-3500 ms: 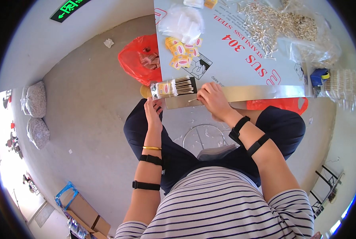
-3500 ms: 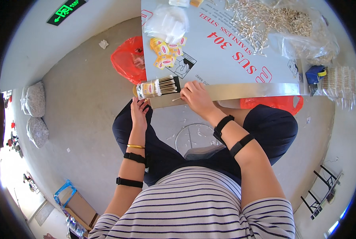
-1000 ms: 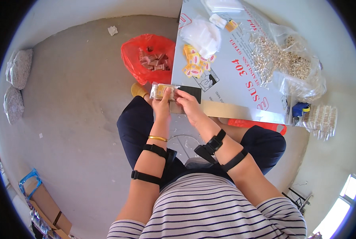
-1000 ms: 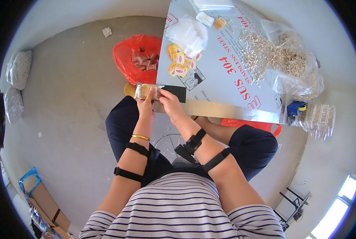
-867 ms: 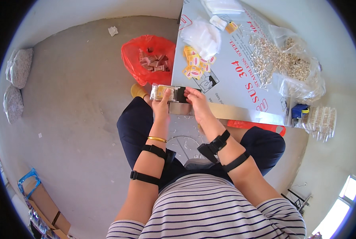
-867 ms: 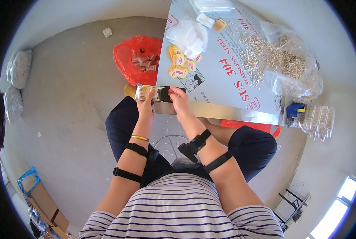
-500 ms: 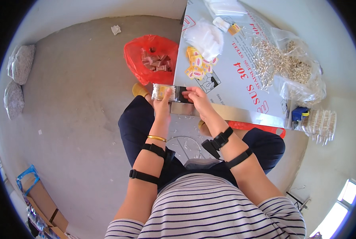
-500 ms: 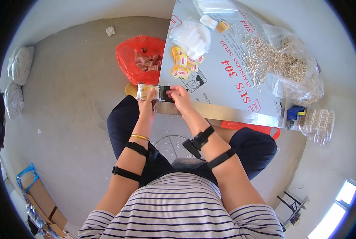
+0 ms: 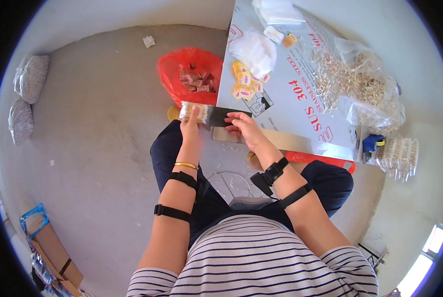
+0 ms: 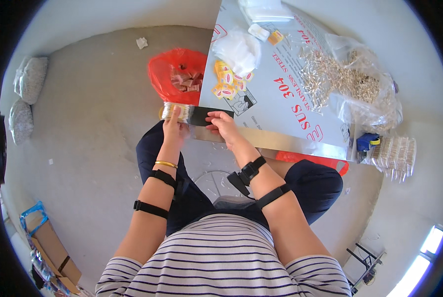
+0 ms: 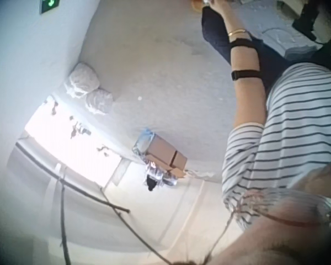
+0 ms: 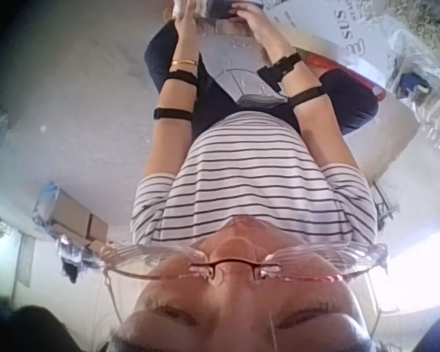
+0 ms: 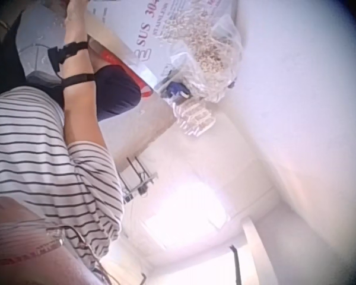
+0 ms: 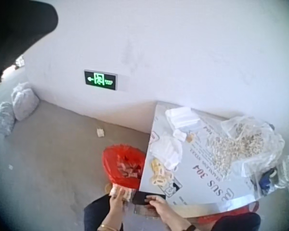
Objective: The person gathers cotton swabs into a stack by hand, places them into a small plastic bag, and applies a small sticker to the front of the bag.
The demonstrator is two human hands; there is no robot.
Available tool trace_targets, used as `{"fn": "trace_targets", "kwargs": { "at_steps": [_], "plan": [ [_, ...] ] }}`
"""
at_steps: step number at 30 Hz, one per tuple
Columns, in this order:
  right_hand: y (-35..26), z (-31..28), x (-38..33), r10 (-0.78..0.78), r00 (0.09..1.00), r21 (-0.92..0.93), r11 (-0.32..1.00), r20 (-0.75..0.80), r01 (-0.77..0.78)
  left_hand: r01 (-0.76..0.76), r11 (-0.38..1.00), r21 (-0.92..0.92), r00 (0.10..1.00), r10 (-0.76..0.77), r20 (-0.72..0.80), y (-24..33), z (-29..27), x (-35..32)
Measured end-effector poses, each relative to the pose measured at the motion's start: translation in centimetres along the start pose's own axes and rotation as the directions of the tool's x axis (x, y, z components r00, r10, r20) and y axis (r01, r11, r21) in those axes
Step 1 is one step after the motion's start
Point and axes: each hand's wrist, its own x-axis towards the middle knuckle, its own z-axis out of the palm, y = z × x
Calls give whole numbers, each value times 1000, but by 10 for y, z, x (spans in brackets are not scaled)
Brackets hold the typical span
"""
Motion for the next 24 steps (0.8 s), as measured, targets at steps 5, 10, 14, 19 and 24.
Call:
{"fn": "trace_targets", "kwargs": {
  "at_steps": [5, 10, 14, 19, 24],
  "plan": [
    [-6, 6, -24, -94, 996, -125, 988, 15, 95, 61, 910, -409, 998, -67, 1, 60, -33, -6],
    [-52, 52, -82, -397, 884, -50, 906, 249, 421, 228, 857, -462, 875, 29, 484, 86, 27, -88],
    [-88, 82, -139, -866, 469, -442, 357, 174, 823, 144, 924, -355, 807, 98, 582, 92, 91, -172],
    [-112, 64, -202, -934, 308, -430, 207, 180, 879, 137, 972, -191, 658, 55, 751, 104, 105, -224],
    [-125, 14, -260, -863, 282, -549, 6, 420, 836, -635, 771, 56, 508, 361, 782, 140, 88, -244]
  ]
}}
